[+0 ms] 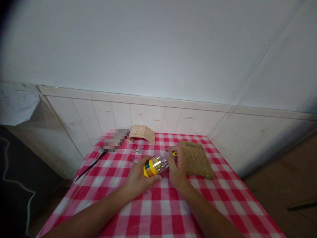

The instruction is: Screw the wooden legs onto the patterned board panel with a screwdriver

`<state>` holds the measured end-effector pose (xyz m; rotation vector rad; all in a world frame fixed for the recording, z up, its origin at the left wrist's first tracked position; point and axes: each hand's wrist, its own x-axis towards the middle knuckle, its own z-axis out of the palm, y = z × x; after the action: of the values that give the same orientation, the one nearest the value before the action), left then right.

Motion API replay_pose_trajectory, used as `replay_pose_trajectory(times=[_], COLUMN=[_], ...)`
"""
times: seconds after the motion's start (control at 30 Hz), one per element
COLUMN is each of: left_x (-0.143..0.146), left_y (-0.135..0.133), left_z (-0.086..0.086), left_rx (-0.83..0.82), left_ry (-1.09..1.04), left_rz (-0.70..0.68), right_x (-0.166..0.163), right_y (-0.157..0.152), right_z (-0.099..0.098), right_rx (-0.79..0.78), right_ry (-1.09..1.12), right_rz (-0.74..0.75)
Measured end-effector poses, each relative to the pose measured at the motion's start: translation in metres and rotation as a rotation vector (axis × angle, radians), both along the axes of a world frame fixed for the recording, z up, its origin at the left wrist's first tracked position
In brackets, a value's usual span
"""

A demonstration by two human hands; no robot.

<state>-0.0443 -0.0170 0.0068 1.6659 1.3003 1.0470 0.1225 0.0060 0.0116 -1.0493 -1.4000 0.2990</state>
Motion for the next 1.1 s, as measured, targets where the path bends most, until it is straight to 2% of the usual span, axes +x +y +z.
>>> replay_pose_trajectory(times=[0.13, 0.27, 0.47, 0.77, 0.97, 1.1], left_x=[0.001, 0.002, 0.006, 0.009, 0.007, 0.007], left_y=[-0.002, -0.002, -0.003, -0.003, -0.003, -0.004], left_z=[-0.002, -0.005, -0.008, -0.010, -0.020, -0.022], left_rx=[-0.063, -0.111, -0.159, -0.207, -0.166, -0.154], left_ry=[-0.038, -0.046, -0.147, -0.214, -0.246, -0.284], left_rz=[-0.089, -0.122, -0.184, -0.196, -0.250, -0.242], right_x=[-0.004, -0.015, -0.023, -0.026, -0.029, -0.033], right_y=[-0.003, -0.009, -0.012, -0.012, -0.015, -0.018], right_z=[0.008, 0.015, 0.018, 0.017, 0.018, 0.019], right_rx=[-0.113, -0.239, -0.256, -0.281, -0.272, -0.260], right_ry=[0.091, 0.311, 0.384, 0.412, 0.370, 0.350], right_rz=[0.114, 0.217, 0.134, 0.160, 0.197, 0.168])
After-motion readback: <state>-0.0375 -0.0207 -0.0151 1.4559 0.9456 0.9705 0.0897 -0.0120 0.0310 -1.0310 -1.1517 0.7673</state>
